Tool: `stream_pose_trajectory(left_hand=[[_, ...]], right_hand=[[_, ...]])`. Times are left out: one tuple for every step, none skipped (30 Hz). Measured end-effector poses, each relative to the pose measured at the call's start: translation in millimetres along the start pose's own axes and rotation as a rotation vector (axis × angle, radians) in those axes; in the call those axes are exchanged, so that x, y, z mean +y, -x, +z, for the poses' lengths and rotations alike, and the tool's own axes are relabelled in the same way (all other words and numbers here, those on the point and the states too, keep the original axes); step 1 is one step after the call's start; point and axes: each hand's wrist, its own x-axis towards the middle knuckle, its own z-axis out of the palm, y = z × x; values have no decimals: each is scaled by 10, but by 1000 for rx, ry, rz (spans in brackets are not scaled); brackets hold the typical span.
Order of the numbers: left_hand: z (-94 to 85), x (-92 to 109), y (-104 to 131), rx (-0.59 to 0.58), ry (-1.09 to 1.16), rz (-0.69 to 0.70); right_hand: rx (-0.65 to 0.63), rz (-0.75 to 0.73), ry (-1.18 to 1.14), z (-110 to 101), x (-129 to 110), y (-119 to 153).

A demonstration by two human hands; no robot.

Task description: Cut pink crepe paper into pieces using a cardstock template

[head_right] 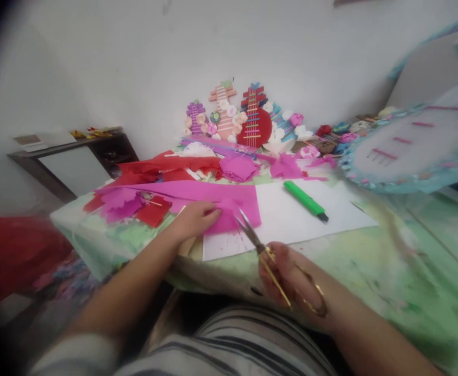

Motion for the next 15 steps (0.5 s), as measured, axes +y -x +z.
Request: stream_pose_trajectory(left_hand=[[-29,17,-20,3,-1,0],[-58,35,-40,8,-3,1],[-87,51,-60,13,-7,2],[-115,68,-77,18,-12,6],[-145,83,-91,21,-17,12],[-174,99,-103,23,-23,21],[-203,113,-110,22,-28,32],[-231,126,-115,22,-32,40],[-256,138,-118,21,-35,45],[-279,148,-120,20,-36,46],[-297,156,-122,18,-34,44],[-310,162,-123,14,-30,39],[-318,167,-126,8,-27,36],[-321,171,-129,2,-26,36],[-320,174,-133,-5,-25,38]], right_hand=[[-81,35,-81,44,48,1],[-160,80,-170,76,96,-15],[-218,122,-259,99,139,-43],[-244,154,-346,113,172,-79],[-248,176,-414,122,191,-118],[-230,186,-452,128,196,-157],[-210,196,-477,132,188,-195],[-189,205,-494,135,169,-229],[-166,213,-504,139,144,-258],[-150,222,-510,143,116,-283],[-133,228,-514,147,90,-304],[-115,233,-515,151,67,-320],[-93,237,-512,154,50,-333],[-68,237,-503,155,40,-344],[-40,236,-488,155,35,-352]])
